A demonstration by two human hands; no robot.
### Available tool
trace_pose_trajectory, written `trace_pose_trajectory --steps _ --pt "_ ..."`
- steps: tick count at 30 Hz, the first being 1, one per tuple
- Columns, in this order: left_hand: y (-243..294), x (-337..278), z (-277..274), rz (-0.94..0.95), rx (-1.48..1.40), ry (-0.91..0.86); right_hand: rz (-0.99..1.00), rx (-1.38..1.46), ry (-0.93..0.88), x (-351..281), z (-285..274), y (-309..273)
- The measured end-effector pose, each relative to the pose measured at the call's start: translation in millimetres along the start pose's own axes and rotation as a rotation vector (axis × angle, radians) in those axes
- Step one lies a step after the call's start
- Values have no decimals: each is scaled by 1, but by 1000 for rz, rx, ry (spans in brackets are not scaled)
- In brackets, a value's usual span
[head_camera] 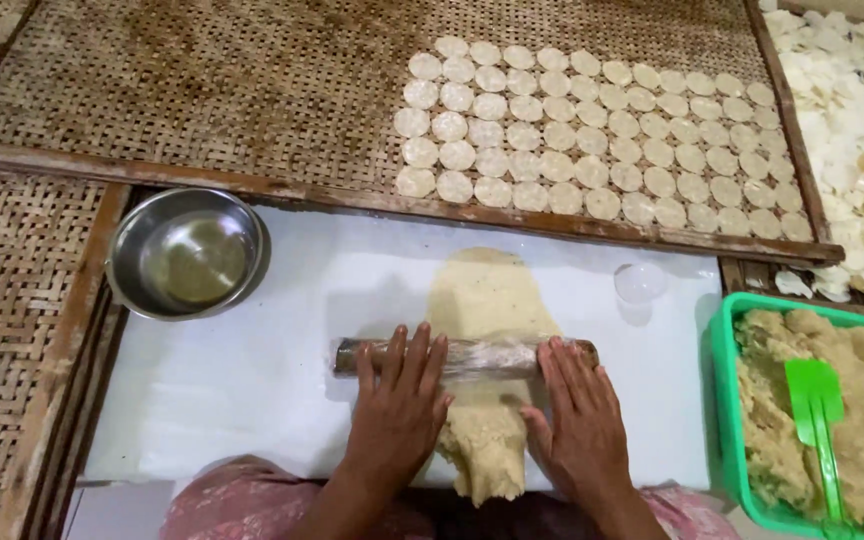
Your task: Rolling out dough using a rolling pin and placing small circular pieces onto a woven drying tray.
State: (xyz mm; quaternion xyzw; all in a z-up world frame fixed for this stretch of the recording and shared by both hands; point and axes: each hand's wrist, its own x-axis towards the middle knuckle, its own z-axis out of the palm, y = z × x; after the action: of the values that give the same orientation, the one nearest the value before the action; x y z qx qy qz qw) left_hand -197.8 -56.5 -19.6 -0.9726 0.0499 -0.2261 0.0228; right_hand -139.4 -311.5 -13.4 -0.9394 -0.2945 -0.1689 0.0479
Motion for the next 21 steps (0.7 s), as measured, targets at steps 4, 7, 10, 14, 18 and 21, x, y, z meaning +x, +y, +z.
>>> trace_pose_trajectory --steps 4,7,10,14,18,21 --pt "6 -29 -5 25 -45 39 14 -21 21 -25 -15 -14" --pt "6 -34 0 45 -116 50 11 -89 22 -21 -34 -13" --pt "0 -17 8 3 -342 -14 32 109 -50 8 -39 -1" --pt "-14 19 11 81 -184 -392 -75 69 -264 32 -8 20" --pt "-27 46 -2 124 -355 -730 -162 127 -281 43 -14 23" --pt "-26 25 1 260 -321 -98 -110 95 -213 33 -36 16"
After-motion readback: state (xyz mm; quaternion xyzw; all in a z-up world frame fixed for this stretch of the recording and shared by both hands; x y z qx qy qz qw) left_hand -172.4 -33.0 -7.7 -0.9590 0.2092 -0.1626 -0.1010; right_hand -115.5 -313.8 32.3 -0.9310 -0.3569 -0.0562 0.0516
